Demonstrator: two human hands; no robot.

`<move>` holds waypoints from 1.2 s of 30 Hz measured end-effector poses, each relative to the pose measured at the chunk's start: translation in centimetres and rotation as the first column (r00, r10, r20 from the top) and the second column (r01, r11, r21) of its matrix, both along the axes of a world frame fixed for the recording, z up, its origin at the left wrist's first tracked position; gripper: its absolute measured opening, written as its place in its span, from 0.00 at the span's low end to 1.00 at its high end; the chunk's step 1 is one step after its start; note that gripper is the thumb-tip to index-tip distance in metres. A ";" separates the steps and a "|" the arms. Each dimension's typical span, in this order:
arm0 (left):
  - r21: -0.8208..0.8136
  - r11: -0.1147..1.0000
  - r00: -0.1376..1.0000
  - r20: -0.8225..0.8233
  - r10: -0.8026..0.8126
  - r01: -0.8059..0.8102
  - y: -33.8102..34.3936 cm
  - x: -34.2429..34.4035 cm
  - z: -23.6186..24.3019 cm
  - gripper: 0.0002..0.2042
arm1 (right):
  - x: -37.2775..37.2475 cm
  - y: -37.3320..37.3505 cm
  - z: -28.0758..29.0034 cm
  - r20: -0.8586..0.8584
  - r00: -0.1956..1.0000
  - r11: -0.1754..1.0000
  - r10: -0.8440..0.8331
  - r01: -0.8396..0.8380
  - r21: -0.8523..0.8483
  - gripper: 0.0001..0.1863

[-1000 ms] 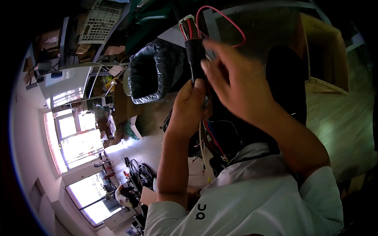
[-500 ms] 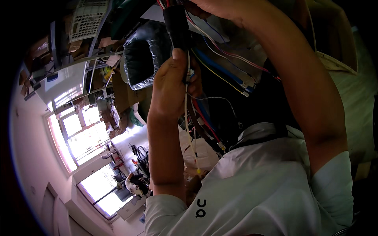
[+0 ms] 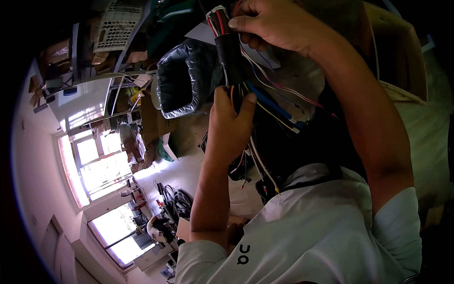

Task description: The person handles a thick black cable bundle and organizes individual colored wires by hand.

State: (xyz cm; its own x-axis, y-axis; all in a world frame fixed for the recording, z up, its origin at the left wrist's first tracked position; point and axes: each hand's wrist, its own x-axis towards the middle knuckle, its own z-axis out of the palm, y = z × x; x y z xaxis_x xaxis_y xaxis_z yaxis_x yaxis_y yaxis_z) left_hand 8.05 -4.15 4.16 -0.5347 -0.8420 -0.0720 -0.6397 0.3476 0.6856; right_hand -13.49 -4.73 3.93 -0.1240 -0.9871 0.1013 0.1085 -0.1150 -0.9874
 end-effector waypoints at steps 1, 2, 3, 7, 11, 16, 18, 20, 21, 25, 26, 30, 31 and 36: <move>0.009 0.999 0.998 0.045 0.043 -0.044 0.6 -0.4 0.2 0.14 | 0.0 -0.2 -0.2 0.007 1.000 1.000 -0.007 0.007 0.022 0.12; -0.059 0.998 0.997 0.064 0.030 -0.026 0.9 -0.5 0.0 0.15 | 0.0 -0.4 -0.2 0.015 1.000 0.999 -0.009 0.009 0.044 0.12; -0.126 0.992 0.996 0.084 0.018 -0.007 1.1 -0.5 -0.2 0.15 | 0.0 -0.5 -0.2 0.022 1.000 0.998 -0.011 0.010 0.067 0.12; -0.242 0.970 0.982 0.179 0.055 -0.010 1.6 -0.8 -0.5 0.15 | 0.2 -0.4 0.1 0.053 0.998 0.995 -0.032 0.026 0.098 0.12; -0.278 0.960 0.981 0.194 0.024 0.032 1.5 -0.2 -0.4 0.14 | -0.1 0.0 -0.2 0.066 0.998 0.999 -0.018 0.015 0.043 0.13; -0.282 0.956 0.972 0.233 -0.018 0.085 1.0 0.1 -0.7 0.14 | -0.3 0.3 -0.4 0.019 1.000 1.000 -0.010 0.009 0.017 0.12; -0.234 0.971 0.976 0.216 0.006 0.046 1.3 -0.2 -0.7 0.13 | -0.6 0.7 0.1 -0.034 0.999 1.000 -0.001 0.001 0.010 0.12; -0.237 0.971 0.977 0.214 0.015 0.037 1.7 -0.3 -0.5 0.13 | -0.5 0.3 0.0 0.049 0.999 0.999 0.001 -0.004 0.052 0.11; -0.231 0.972 0.978 0.207 0.009 0.040 1.7 -0.3 -0.6 0.13 | -0.5 0.1 -0.1 0.090 0.996 0.997 0.002 -0.008 0.073 0.11; -0.206 0.978 0.982 0.189 -0.007 0.047 1.8 -0.5 -0.5 0.13 | -0.9 0.0 -1.2 0.132 0.991 1.000 0.002 -0.002 -0.002 0.10; -0.201 0.979 0.982 0.186 -0.007 0.045 1.8 -0.5 -0.4 0.13 | -0.9 -0.5 -1.2 0.106 0.994 1.000 0.001 -0.002 0.011 0.10; -0.227 0.972 0.988 0.152 -0.019 0.054 1.7 -0.2 -0.6 0.13 | -0.7 -1.0 -0.7 0.057 0.998 1.000 0.004 -0.005 0.022 0.10; -0.210 0.977 0.987 0.161 -0.004 0.038 1.7 -0.2 -0.6 0.13 | -0.7 -0.7 -0.5 0.017 1.000 1.000 0.014 -0.014 0.012 0.10; -0.188 0.982 0.987 0.162 0.019 0.012 1.8 -0.6 -0.4 0.14 | -1.5 0.4 0.6 -0.070 0.993 0.996 0.091 -0.090 0.022 0.11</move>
State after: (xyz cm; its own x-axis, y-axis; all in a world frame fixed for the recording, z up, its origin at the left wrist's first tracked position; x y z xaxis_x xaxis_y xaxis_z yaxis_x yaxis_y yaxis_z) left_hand 7.44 -2.34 3.77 -0.5259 -0.8505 0.0016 -0.7383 0.4575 0.4955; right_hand -15.00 -4.37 4.48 -0.0273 -0.9957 0.0881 0.0472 -0.0893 -0.9949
